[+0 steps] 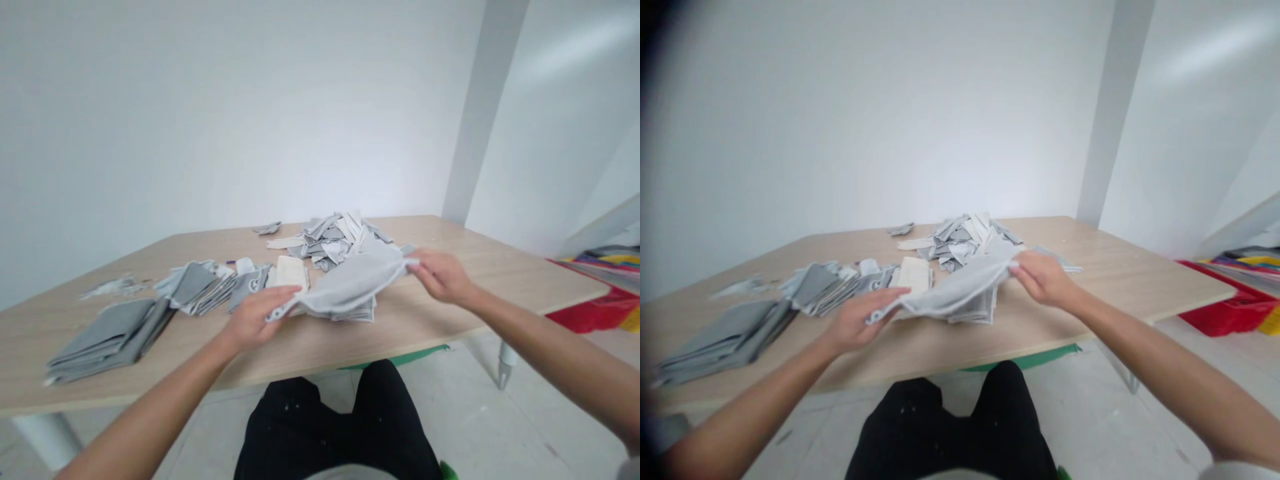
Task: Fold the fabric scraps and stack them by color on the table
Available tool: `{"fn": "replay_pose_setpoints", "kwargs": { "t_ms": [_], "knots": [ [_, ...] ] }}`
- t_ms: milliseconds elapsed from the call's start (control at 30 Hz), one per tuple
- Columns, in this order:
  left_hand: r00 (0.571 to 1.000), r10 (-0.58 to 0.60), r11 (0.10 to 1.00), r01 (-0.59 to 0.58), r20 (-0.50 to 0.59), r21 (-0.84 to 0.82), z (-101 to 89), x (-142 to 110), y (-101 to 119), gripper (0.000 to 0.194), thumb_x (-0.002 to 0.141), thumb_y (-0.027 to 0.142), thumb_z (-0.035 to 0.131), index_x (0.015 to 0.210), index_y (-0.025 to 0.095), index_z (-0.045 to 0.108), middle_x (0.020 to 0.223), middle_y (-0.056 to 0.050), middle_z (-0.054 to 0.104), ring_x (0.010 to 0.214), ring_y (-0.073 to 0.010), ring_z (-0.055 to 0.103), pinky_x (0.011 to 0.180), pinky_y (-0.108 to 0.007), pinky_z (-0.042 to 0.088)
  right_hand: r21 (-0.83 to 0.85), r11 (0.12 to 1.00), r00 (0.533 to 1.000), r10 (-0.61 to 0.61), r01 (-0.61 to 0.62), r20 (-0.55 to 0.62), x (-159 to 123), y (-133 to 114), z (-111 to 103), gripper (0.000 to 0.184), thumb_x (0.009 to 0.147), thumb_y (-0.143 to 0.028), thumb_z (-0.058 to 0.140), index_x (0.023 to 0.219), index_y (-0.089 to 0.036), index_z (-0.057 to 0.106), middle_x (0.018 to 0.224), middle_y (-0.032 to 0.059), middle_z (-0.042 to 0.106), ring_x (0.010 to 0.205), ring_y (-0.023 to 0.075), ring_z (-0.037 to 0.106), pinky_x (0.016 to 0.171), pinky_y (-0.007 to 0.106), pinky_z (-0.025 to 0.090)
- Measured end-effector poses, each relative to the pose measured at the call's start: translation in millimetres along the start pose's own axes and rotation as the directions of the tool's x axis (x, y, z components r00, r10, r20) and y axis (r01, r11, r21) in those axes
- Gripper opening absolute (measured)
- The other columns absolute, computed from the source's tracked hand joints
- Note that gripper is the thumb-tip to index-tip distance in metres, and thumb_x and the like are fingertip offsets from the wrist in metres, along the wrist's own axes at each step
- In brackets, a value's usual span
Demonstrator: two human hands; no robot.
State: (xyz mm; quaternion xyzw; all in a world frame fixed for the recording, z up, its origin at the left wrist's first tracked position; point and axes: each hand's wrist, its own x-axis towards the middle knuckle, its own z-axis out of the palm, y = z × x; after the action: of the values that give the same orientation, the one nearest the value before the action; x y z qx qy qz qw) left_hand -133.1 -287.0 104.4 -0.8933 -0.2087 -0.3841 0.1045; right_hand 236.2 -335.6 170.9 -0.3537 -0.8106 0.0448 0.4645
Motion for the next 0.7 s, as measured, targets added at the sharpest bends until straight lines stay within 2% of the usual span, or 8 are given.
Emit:
{"fn": "replay_pose_setpoints", "kwargs": {
  "t_ms": [33, 167, 267, 367, 467, 533, 633, 700],
  "knots": [
    [0.995, 0.073, 0.997, -0.071, 0.072, -0.030, 8.7, -17, 1, 0.031, 0.086, 0.019, 0.052, 0.114, 0.019, 0.065, 0.114, -0.013, 0.069, 0.105, -0.0222, 0.065, 0.093, -0.036, 0.051, -0.005, 0.999, 0.999, -0.031, 0.031, 0.032, -12, 4, 11, 0.024, 0.094, -0.034, 0.051, 0.114, -0.023, 0.059, 0.122, 0.0082, 0.057, 0.100, 0.0183, 0.059, 0.085, 0.038, 0.052],
    [0.940, 0.175, 0.983, -0.153, 0.292, -0.099, 25.4, -60, 13, 0.035, 0.090, 0.022, 0.045, 0.123, 0.018, 0.058, 0.116, -0.014, 0.068, 0.123, -0.0233, 0.054, 0.109, -0.045, 0.036, 0.000, 0.992, 0.983, -0.124, 0.125, 0.133, -55, 21, 45, 0.019, 0.093, -0.035, 0.053, 0.104, -0.026, 0.065, 0.113, 0.0080, 0.063, 0.099, 0.0201, 0.061, 0.082, 0.035, 0.054],
    [0.892, 0.239, 0.971, -0.218, 0.383, -0.098, 25.7, -67, 23, 0.033, 0.092, 0.022, 0.042, 0.122, 0.019, 0.057, 0.110, -0.011, 0.070, 0.126, -0.0219, 0.051, 0.114, -0.046, 0.027, 0.012, 0.962, 0.933, -0.267, 0.272, 0.240, -82, 39, 56, 0.021, 0.094, -0.028, 0.049, 0.091, -0.019, 0.068, 0.090, 0.0097, 0.070, 0.091, 0.0212, 0.065, 0.085, 0.038, 0.055],
    [0.867, 0.270, 0.961, -0.267, 0.419, -0.068, 19.0, -65, 30, 0.032, 0.092, 0.018, 0.042, 0.120, 0.020, 0.058, 0.110, -0.009, 0.071, 0.126, -0.0207, 0.051, 0.115, -0.046, 0.022, 0.004, 0.909, 0.865, -0.398, 0.417, 0.307, -100, 54, 56, 0.019, 0.093, -0.022, 0.047, 0.095, -0.015, 0.065, 0.089, 0.0112, 0.070, 0.094, 0.0211, 0.066, 0.093, 0.040, 0.052],
    [0.866, 0.283, 0.953, -0.301, 0.412, -0.022, 6.1, -63, 35, 0.033, 0.091, 0.017, 0.045, 0.121, 0.021, 0.058, 0.112, -0.008, 0.070, 0.125, -0.0206, 0.052, 0.116, -0.046, 0.023, -0.040, 0.899, 0.875, -0.414, 0.437, 0.249, -108, 56, 49, 0.019, 0.091, -0.021, 0.048, 0.103, -0.015, 0.062, 0.091, 0.0115, 0.071, 0.099, 0.0219, 0.065, 0.097, 0.043, 0.050],
    [0.888, 0.268, 0.957, -0.290, 0.373, 0.003, -2.5, -63, 35, 0.033, 0.092, 0.020, 0.046, 0.123, 0.022, 0.057, 0.114, -0.009, 0.070, 0.122, -0.0214, 0.055, 0.115, -0.045, 0.024, -0.051, 0.893, 0.881, -0.430, 0.447, 0.197, -110, 49, 44, 0.020, 0.090, -0.019, 0.049, 0.106, -0.015, 0.061, 0.091, 0.0111, 0.071, 0.099, 0.0225, 0.066, 0.098, 0.044, 0.048],
    [0.967, 0.154, 0.986, -0.164, 0.201, 0.034, -7.4, -60, 31, 0.031, 0.089, 0.023, 0.050, 0.118, 0.025, 0.060, 0.107, -0.008, 0.072, 0.110, -0.0231, 0.063, 0.113, -0.048, 0.028, -0.058, 0.913, 0.912, -0.397, 0.404, 0.102, -107, 38, 40, 0.022, 0.089, -0.015, 0.047, 0.105, -0.016, 0.061, 0.095, 0.0110, 0.071, 0.097, 0.0222, 0.066, 0.095, 0.041, 0.050],
    [0.998, 0.023, 0.999, -0.025, 0.052, 0.038, -4.7, -53, 26, 0.029, 0.084, 0.019, 0.054, 0.111, 0.024, 0.064, 0.102, -0.007, 0.074, 0.101, -0.0234, 0.068, 0.110, -0.049, 0.033, -0.100, 0.953, 0.958, -0.288, 0.287, 0.005, -99, 34, 41, 0.020, 0.090, -0.015, 0.045, 0.100, -0.017, 0.062, 0.093, 0.0096, 0.070, 0.090, 0.0205, 0.066, 0.085, 0.035, 0.053]
  ]
}}
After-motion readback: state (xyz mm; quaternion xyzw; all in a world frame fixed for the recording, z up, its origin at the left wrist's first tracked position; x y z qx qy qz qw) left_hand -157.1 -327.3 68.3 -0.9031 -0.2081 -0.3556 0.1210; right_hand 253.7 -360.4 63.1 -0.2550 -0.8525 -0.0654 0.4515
